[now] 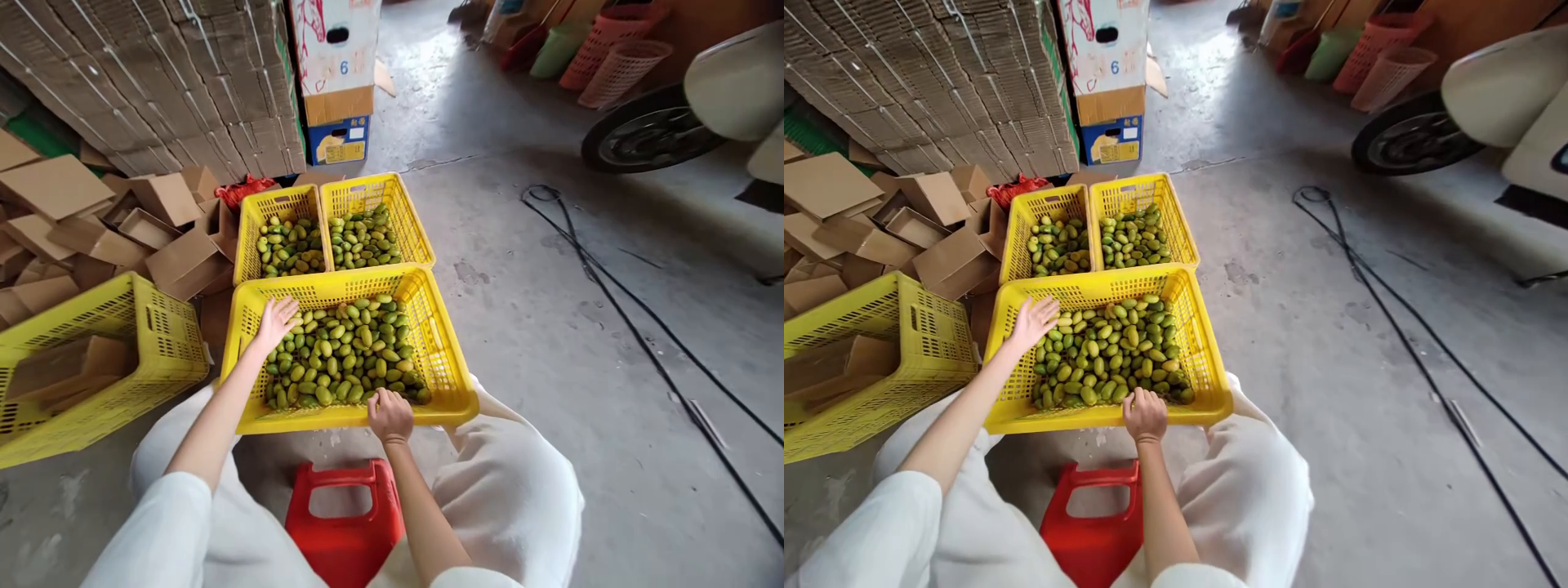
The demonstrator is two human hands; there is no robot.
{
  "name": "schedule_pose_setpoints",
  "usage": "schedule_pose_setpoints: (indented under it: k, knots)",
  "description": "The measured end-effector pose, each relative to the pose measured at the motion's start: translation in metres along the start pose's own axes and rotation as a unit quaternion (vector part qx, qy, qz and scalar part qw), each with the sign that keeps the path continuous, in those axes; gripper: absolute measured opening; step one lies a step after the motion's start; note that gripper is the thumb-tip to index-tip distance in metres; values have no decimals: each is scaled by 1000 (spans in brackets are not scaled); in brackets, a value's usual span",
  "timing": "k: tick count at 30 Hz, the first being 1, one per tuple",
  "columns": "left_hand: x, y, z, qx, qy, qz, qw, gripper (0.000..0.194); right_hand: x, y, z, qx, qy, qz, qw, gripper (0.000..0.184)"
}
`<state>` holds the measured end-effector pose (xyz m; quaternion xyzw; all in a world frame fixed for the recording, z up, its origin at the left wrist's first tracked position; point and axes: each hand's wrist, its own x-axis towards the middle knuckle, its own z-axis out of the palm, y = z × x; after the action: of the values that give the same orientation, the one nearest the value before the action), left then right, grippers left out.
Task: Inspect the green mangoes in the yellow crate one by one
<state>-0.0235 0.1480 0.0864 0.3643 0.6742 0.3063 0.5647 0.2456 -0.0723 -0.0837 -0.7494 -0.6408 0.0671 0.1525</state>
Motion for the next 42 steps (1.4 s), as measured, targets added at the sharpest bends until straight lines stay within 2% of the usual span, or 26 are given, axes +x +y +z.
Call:
schedule_pose_setpoints:
  k: [3, 6, 8, 11, 15, 18, 21, 25, 27, 28, 29, 31, 34, 38, 42]
  knots:
    - [-17, -80, -12, 120, 31, -99, 987, 81, -2, 8, 0, -1, 13, -10, 1000, 33]
    - [-31, -144, -9, 228, 10, -199, 953, 84, -6, 18, -5, 2, 16, -54, 998, 35]
    - [-30, -172, -2, 280, -26, -223, 933, 86, -9, 24, -10, -4, 21, -70, 997, 36]
    - [-13, -195, 10, 344, -38, -196, 917, 85, -14, 27, -17, -9, 31, -91, 995, 37]
    - [20, -202, 25, 414, -27, -108, 903, 80, -19, 26, -26, -11, 26, -88, 996, 40]
    - [52, -197, 35, 447, -32, -39, 893, 77, -22, 25, -32, -5, 13, -80, 997, 40]
    - [93, -186, 50, 470, -31, 3, 882, 80, -25, 24, -37, 4, 4, -72, 997, 38]
    - [142, -175, 65, 495, -24, 35, 868, 85, -29, 19, -41, 4, -16, -51, 999, 36]
    - [159, -173, 65, 510, 4, 20, 860, 88, -30, 15, -42, 1, -26, -41, 999, 37]
    - [165, -172, 63, 522, 33, -7, 852, 89, -31, 13, -43, -1, -29, -35, 999, 37]
    - [170, -172, 59, 530, 56, -41, 845, 90, -31, 10, -43, -2, -33, -28, 999, 38]
    - [177, -173, 51, 537, 54, -71, 839, 87, -30, 7, -45, -7, -46, -12, 999, 40]
    - [176, -177, 45, 535, 15, -33, 844, 78, -27, 2, -48, -16, -71, -5, 997, 42]
    - [157, -186, 55, 536, -15, -2, 844, 57, -24, -1, -51, -22, -82, -8, 996, 40]
    - [150, -188, 65, 528, -18, -6, 849, 60, -25, -2, -50, -28, -99, 4, 995, 39]
